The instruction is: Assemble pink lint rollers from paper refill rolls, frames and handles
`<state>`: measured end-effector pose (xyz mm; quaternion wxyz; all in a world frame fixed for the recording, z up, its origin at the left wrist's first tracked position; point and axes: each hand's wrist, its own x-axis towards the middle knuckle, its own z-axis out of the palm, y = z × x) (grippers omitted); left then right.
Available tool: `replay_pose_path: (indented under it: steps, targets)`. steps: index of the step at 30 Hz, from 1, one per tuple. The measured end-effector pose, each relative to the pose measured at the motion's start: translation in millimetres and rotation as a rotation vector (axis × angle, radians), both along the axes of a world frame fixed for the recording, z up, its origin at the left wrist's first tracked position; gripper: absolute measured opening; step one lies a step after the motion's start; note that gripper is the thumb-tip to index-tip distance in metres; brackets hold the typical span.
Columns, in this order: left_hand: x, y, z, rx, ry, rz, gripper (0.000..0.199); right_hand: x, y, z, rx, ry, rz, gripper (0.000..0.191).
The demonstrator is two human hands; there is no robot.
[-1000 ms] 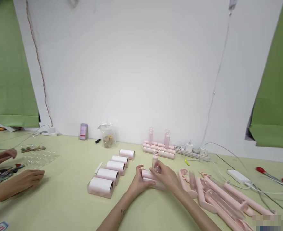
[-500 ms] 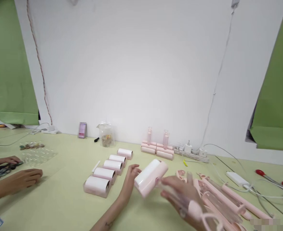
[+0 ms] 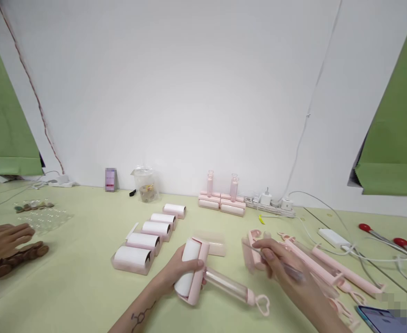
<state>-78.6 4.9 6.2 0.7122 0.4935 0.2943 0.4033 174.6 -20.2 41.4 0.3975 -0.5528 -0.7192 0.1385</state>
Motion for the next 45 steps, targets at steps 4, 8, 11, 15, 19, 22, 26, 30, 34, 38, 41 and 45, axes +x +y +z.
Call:
replay_pose_path:
  steps: [4, 8, 11, 15, 19, 22, 26, 30, 34, 38, 41, 45]
  targets:
    - [-0.8, -0.7, 2.2, 0.146, 0.143, 0.028, 0.039, -37.1, -21.9, 1.6, 0.023, 0.226, 0.210, 0.021]
    - [-0.5, -0.1, 0.0, 0.248, 0.256, 0.024, 0.035, -64.1, -34.3, -9.4, -0.061, 0.302, 0.276, 0.021]
    - [0.3, -0.9, -0.6, 0.306, 0.319, 0.004, 0.033, -67.2, -34.9, -13.9, -0.097, 0.351, 0.258, 0.021]
    - [2.9, -3.1, -1.0, 0.340, 0.355, -0.027, 0.033, -60.4, -30.2, -18.7, -0.059, 0.345, 0.264, 0.021]
    - [4.7, -4.1, -2.0, 0.322, 0.335, -0.029, 0.035, -54.2, -27.7, -22.5, -0.047, 0.247, 0.310, 0.019]
    - [4.6, -4.0, -2.5, 0.344, 0.359, -0.008, 0.033, -53.6, -28.6, -22.8, -0.044, 0.254, 0.300, 0.021]
    - [4.2, -3.8, -4.3, 0.326, 0.335, -0.033, 0.033, -54.6, -30.2, -20.2, -0.009, 0.167, 0.318, 0.021]
    - [5.8, -3.7, -7.7, 0.314, 0.326, -0.023, 0.035, -54.9, -31.0, -18.8, -0.007, 0.066, 0.348, 0.018]
    - [11.5, -6.0, -11.5, 0.335, 0.300, -0.001, 0.038, -56.6, -27.3, -27.6, -0.044, 0.061, 0.349, 0.016]
    - [17.7, -9.0, -17.5, 0.302, 0.312, 0.086, 0.037, -59.2, -17.1, -44.1, 0.100, 0.078, 0.448, 0.018]
    - [20.2, -8.6, -22.2, 0.295, 0.331, 0.135, 0.037, -61.2, -11.7, -57.9, 0.219, 0.048, 0.504, 0.025]
    - [22.4, -5.5, -25.6, 0.318, 0.334, 0.222, 0.034, -69.0, -11.8, -73.0, 0.005, 0.031, 0.352, 0.031]
